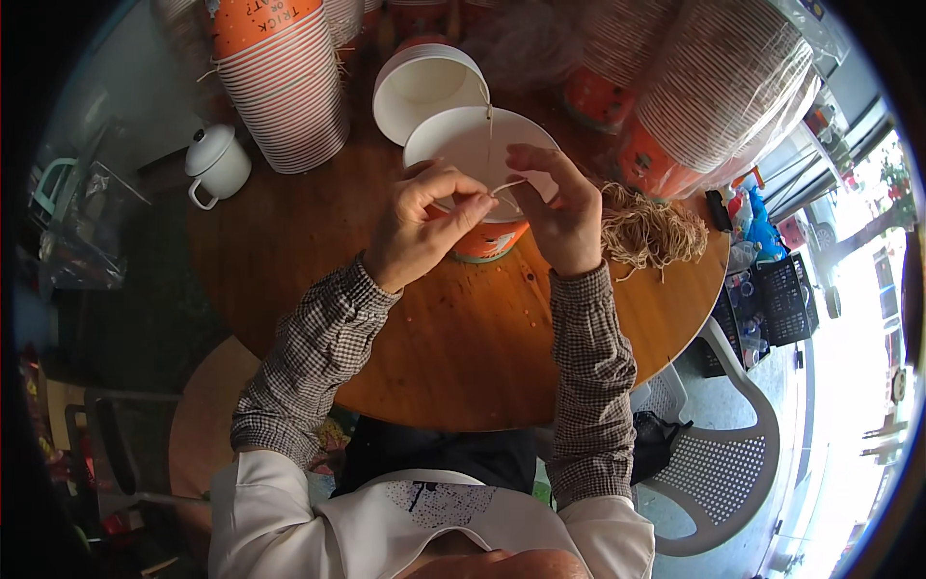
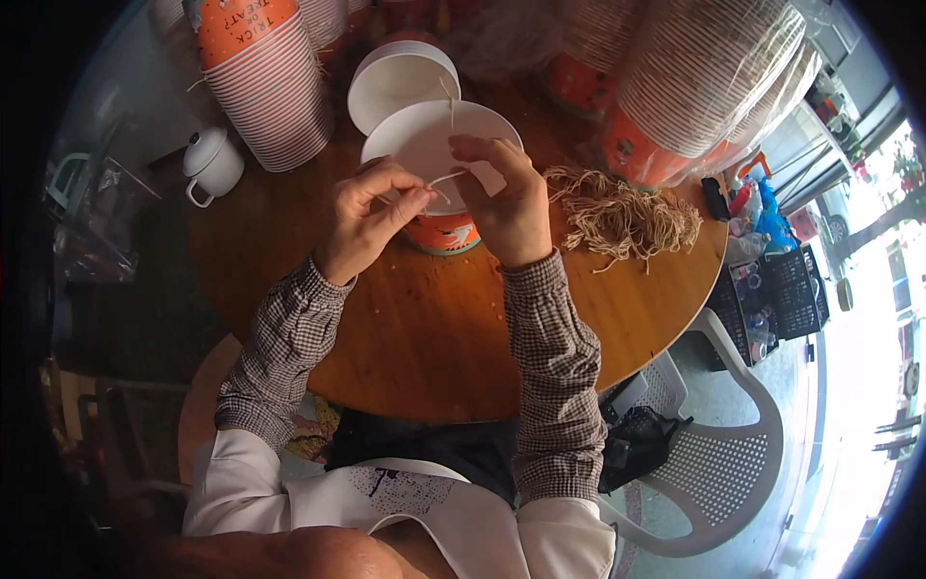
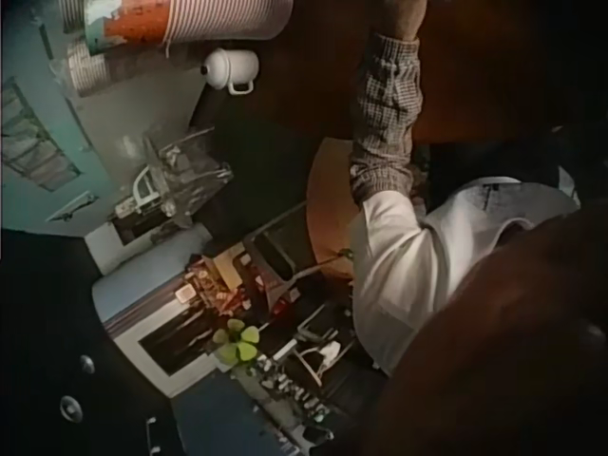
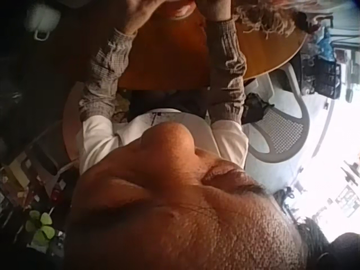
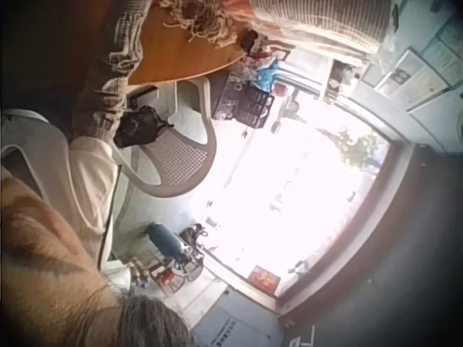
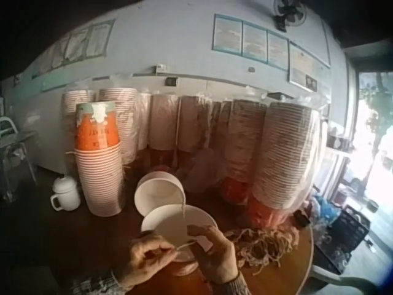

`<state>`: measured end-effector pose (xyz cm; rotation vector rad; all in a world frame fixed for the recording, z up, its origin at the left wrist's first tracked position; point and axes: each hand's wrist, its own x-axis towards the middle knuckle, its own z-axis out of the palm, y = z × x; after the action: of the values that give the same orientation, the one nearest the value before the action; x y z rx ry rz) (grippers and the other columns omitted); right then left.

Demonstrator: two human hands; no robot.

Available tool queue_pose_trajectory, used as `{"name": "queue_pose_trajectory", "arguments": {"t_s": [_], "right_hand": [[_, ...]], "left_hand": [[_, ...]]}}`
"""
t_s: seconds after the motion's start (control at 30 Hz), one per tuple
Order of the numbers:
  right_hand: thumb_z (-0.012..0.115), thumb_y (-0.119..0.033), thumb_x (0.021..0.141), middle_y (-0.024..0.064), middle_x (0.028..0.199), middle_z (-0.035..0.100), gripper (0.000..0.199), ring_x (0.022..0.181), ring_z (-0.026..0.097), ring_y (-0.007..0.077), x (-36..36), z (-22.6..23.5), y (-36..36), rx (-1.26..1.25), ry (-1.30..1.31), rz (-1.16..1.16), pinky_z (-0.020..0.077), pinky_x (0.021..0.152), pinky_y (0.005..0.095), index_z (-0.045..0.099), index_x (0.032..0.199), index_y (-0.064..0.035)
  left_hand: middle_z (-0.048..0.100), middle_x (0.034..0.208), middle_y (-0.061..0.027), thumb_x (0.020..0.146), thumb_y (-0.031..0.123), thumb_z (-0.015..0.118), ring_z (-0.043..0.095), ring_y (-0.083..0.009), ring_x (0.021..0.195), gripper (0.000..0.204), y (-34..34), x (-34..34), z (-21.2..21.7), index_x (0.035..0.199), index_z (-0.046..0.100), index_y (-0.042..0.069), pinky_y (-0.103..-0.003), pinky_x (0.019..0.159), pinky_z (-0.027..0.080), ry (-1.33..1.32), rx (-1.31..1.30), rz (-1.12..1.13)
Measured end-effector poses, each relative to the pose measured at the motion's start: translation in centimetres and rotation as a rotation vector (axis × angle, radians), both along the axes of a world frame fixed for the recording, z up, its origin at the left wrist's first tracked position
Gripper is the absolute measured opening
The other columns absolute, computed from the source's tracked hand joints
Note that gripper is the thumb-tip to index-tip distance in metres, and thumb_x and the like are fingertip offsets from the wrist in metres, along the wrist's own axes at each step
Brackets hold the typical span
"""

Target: Attaching twine strings to paper buckets to create handles for packaging.

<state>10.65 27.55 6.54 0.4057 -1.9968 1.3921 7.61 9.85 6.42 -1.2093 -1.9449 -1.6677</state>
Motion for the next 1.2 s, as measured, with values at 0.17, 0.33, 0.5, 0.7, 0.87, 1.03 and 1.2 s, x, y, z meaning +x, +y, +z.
{"name": "queue_pose_trajectory", "arguments": {"t_s": [0.17, 0.33, 0.5, 0.7, 0.87, 1.03, 1.2], "right_hand": [[0.060, 0.005, 0.082, 0.0092, 0.103, 0.064, 0.019, 0.099, 0.059, 0.0182, 1.0, 0.0, 0.9, -0.102, -0.011, 0.158, 0.0428, 0.091, 0.0300, 0.063, 0.100, 0.0009], [0.067, 0.001, 0.082, 0.0074, 0.102, 0.063, 0.016, 0.101, 0.057, 0.0175, 1.2, 0.1, 1.1, -0.266, 0.012, 0.350, 0.0413, 0.094, 0.0318, 0.064, 0.098, 0.0005], [0.079, -0.004, 0.073, 0.0059, 0.103, 0.063, 0.026, 0.102, 0.057, 0.0180, 1.1, 0.2, 0.7, -0.090, 0.035, 0.281, 0.0434, 0.093, 0.0322, 0.069, 0.096, -0.0033], [0.079, -0.005, 0.072, 0.0049, 0.101, 0.063, 0.026, 0.100, 0.058, 0.0169, 1.2, 0.0, 0.6, -0.123, -0.012, 0.289, 0.0468, 0.088, 0.0315, 0.071, 0.097, -0.0052], [0.076, -0.002, 0.075, 0.0058, 0.098, 0.064, 0.020, 0.097, 0.059, 0.0176, 1.5, 0.3, 0.1, -0.032, 0.018, 0.260, 0.0431, 0.094, 0.0350, 0.070, 0.095, -0.0019], [0.073, 0.000, 0.077, 0.0051, 0.092, 0.066, 0.012, 0.093, 0.060, 0.0170, 1.3, 0.0, 0.3, -0.007, 0.072, 0.208, 0.0354, 0.103, 0.0391, 0.068, 0.089, 0.0006], [0.072, 0.003, 0.079, 0.0051, 0.089, 0.063, 0.010, 0.086, 0.057, 0.0135, 1.3, -0.2, 0.0, -0.075, 0.052, 0.112, 0.0434, 0.085, 0.0291, 0.065, 0.086, 0.0008]], "left_hand": [[0.065, 0.073, -0.0044, 0.083, 0.008, 0.068, 0.060, -0.0153, 0.070, 0.008, -0.2, 0.0, 0.0, 0.079, 0.066, 0.002, -0.030, 0.072, 0.046, -0.152, 0.078, 0.045], [0.067, 0.075, -0.0051, 0.083, 0.008, 0.068, 0.061, -0.0150, 0.072, 0.007, -0.2, 0.0, 0.2, 0.079, 0.067, 0.002, -0.031, 0.073, 0.047, -0.156, 0.083, 0.054], [0.062, 0.086, -0.0026, 0.090, 0.006, 0.063, 0.059, -0.0079, 0.078, 0.009, -0.9, -0.3, 0.1, 0.092, 0.065, -0.002, -0.022, 0.069, 0.050, -0.065, 0.012, 0.029], [0.068, 0.076, -0.0046, 0.083, 0.009, 0.068, 0.063, -0.0165, 0.073, 0.007, -0.4, -0.1, 0.2, 0.080, 0.068, 0.003, -0.032, 0.077, 0.048, -0.102, 0.078, 0.065], [0.069, 0.076, -0.0040, 0.083, 0.010, 0.068, 0.062, -0.0166, 0.075, 0.007, -0.5, 0.0, 0.2, 0.082, 0.068, 0.003, -0.032, 0.078, 0.048, -0.030, 0.039, 0.078], [0.069, 0.077, -0.0040, 0.083, 0.011, 0.068, 0.062, -0.0168, 0.075, 0.007, -0.2, 0.1, 0.3, 0.083, 0.069, 0.004, -0.033, 0.080, 0.047, -0.073, 0.042, 0.056], [0.070, 0.077, -0.0034, 0.084, 0.013, 0.069, 0.063, -0.0159, 0.075, 0.009, -0.4, 0.1, 0.4, 0.083, 0.069, 0.004, -0.033, 0.087, 0.045, -0.013, -0.014, 0.078]]}}
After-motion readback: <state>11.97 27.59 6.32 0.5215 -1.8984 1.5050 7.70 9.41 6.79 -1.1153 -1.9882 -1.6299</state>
